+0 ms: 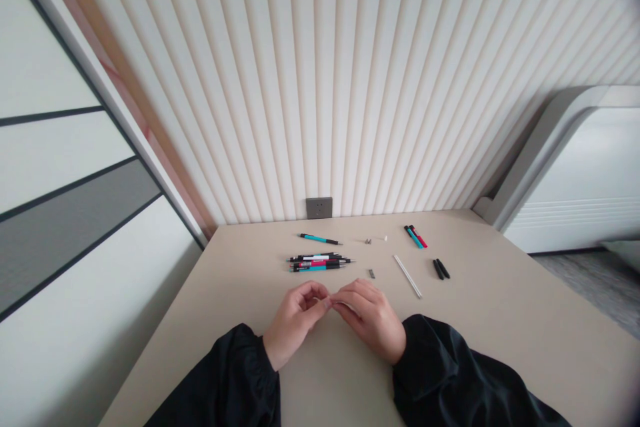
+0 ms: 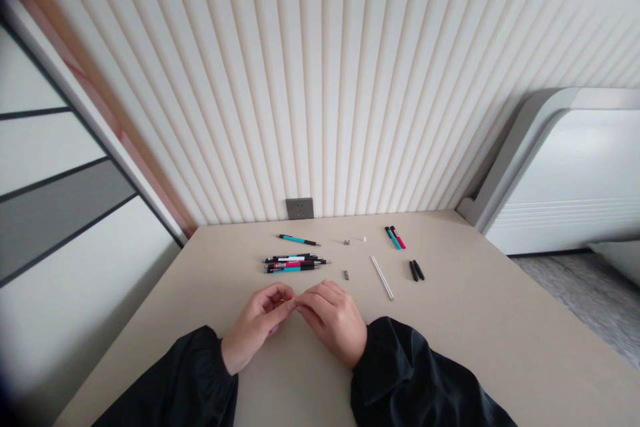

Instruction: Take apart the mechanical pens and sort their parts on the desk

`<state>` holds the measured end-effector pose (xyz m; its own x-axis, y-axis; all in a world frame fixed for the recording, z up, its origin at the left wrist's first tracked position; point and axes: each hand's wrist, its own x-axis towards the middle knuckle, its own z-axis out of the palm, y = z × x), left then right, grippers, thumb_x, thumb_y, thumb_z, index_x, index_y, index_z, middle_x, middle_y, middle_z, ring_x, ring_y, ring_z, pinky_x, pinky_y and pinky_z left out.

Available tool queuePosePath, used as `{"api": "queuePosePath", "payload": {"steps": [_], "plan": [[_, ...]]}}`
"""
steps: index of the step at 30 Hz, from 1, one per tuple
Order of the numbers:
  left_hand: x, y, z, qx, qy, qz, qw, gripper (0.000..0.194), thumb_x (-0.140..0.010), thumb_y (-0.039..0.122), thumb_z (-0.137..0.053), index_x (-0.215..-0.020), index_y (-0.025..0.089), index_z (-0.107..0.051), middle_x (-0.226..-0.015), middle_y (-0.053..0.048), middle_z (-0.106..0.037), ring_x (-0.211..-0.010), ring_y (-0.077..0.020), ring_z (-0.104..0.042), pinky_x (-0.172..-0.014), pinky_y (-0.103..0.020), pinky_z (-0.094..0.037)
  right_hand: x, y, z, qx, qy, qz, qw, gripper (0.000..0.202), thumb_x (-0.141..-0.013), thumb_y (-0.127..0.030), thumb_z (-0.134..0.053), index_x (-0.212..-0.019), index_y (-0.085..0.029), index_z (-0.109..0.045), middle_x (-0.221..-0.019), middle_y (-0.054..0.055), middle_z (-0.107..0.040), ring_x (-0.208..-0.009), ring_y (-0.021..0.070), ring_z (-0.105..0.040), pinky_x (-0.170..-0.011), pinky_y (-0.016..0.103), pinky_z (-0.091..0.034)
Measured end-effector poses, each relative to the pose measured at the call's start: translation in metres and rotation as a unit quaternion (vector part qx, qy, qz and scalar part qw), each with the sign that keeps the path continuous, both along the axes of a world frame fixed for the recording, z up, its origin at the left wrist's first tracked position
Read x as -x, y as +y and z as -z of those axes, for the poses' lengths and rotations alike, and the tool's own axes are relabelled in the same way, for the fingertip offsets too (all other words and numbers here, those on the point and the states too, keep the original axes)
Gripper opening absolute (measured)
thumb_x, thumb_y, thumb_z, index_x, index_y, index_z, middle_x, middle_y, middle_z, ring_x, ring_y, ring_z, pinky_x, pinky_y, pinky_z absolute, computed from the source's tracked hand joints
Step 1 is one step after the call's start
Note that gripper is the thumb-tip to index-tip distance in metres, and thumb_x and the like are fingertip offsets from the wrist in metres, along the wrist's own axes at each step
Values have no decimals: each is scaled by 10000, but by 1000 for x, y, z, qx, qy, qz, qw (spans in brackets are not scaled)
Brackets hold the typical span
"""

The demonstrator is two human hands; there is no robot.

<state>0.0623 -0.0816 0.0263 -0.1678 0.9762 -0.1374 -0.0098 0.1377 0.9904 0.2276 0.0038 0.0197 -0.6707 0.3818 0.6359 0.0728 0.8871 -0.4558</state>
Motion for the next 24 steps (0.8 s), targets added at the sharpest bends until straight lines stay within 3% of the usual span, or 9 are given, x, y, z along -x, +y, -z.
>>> {"api": "queuePosePath", "payload": {"steps": [10, 14, 18, 21, 24], "plan": [[-1, 0, 1, 4, 44, 10, 999, 412, -808, 532, -592, -849, 125, -647, -668, -11, -598, -427, -63, -378, -406, -212, -251, 1, 6, 0, 21, -7, 31, 999, 152, -939, -266, -497, -916, -217, -640, -834, 42, -672, -788, 164, -608, -755, 316, -468], [0, -1, 2, 7, 65, 58, 996, 394, -843, 513, -548, -827, 129, -638, -712, -34, -639, -451, -66, -398, -434, -210, -286, -17, 47, -7, 1, -11, 153, 988, 198, -950, -282, -454, -934, -201, -633, -896, 78, -673, -868, 202, -603, -816, 344, -447], [1, -3, 3, 17, 73, 105, 992, 368, -842, 498, -547, -840, 138, -624, -667, -13, -632, -469, -72, -399, -461, -206, -309, -46, 106, -5, 26, -147, 284, 947, 233, -935, -294, -446, -891, -203, -656, -889, 65, -683, -874, 204, -601, -800, 307, -440], [1, -3, 3, 20, 86, 116, 989, 368, -847, 499, -535, -848, 141, -623, -691, -12, -636, -483, -72, -396, -472, -204, -314, -57, 138, 2, 53, -252, 327, 909, 232, -919, -262, -452, -865, -212, -672, -925, 55, -693, -902, 193, -608, -786, 271, -422], [1, -4, 4, 19, 95, 119, 988, 376, -855, 501, -520, -858, 139, -623, -705, -14, -638, -481, -70, -385, -476, -204, -314, -55, 155, 9, 62, -271, 337, 900, 232, -904, -247, -461, -852, -206, -684, -924, 66, -698, -885, 203, -619, -743, 273, -416]]}}
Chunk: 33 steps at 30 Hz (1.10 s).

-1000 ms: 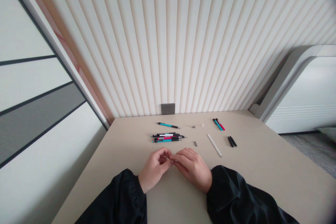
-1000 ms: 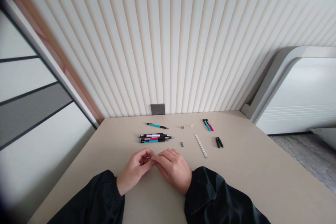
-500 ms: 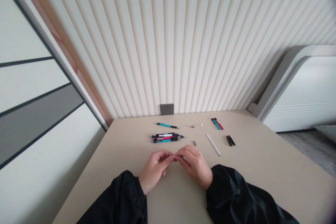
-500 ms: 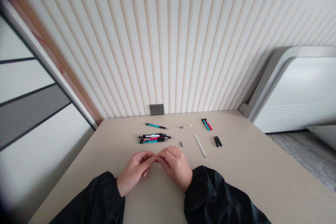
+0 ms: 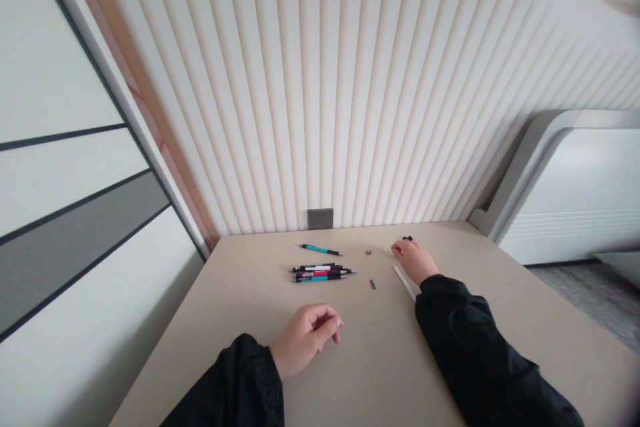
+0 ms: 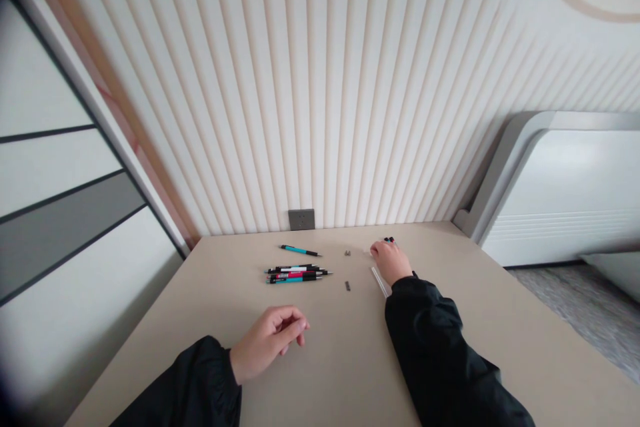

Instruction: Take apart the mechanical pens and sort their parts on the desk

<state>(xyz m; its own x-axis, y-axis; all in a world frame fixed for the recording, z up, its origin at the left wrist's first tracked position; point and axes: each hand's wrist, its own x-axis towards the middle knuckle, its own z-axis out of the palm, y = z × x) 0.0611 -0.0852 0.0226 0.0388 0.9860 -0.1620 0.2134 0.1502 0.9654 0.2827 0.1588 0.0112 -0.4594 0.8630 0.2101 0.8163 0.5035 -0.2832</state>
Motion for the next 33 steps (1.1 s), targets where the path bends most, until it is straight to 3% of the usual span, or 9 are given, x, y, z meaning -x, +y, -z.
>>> {"api": "queuePosePath", "payload": {"steps": [8, 15, 20, 24, 28, 33], "plan": [[0, 1, 1, 3, -1, 12, 1000, 362, -859, 491, -525, -857, 141, -617, -714, -11, -644, -460, -62, -373, -452, -200, -297, 6, 12, 13, 18, 10, 3, 1000, 226, -874, -233, -482, -964, -202, -687, -999, 60, -693, -929, 199, -616, -771, 277, -417], [0, 2, -2, 10, 0, 12, 1000, 365, -851, 490, -535, -853, 135, -620, -708, -15, -647, -462, -62, -385, -452, -198, -310, 7, 18, 19, 32, 36, 1, 999, 207, -835, -214, -528, -950, -197, -699, -923, 44, -711, -869, 174, -635, -767, 258, -426], [1, 2, 0, 9, 1, 15, 1000, 360, -861, 482, -525, -854, 134, -617, -717, -15, -648, -455, -58, -382, -451, -198, -311, 6, 20, 21, 26, 53, 2, 998, 277, -809, -180, -536, -1048, -202, -673, -916, 30, -713, -851, 168, -637, -767, 258, -433], [2, 2, 1, 4, 4, 18, 1000, 358, -870, 477, -514, -865, 135, -617, -725, -18, -652, -455, -56, -383, -456, -201, -312, 4, 15, 19, 13, 65, 4, 998, 315, -810, -167, -519, -1096, -214, -643, -906, 18, -711, -828, 166, -637, -776, 262, -437], [1, 2, -1, 8, 6, 18, 1000, 365, -861, 487, -522, -860, 134, -617, -717, -17, -651, -451, -57, -381, -449, -201, -303, 4, 9, 13, -14, 75, 10, 997, 301, -869, -192, -444, -1092, -225, -643, -1042, 50, -687, -924, 187, -622, -825, 288, -433], [1, 1, 0, 8, 9, 18, 1000, 368, -867, 486, -516, -867, 132, -617, -720, -19, -649, -457, -60, -392, -448, -198, -306, 7, 27, 1, 0, 64, -13, 998, 310, -894, -190, -416, -1069, -208, -671, -1093, 65, -678, -1023, 199, -604, -879, 291, -427]]}}
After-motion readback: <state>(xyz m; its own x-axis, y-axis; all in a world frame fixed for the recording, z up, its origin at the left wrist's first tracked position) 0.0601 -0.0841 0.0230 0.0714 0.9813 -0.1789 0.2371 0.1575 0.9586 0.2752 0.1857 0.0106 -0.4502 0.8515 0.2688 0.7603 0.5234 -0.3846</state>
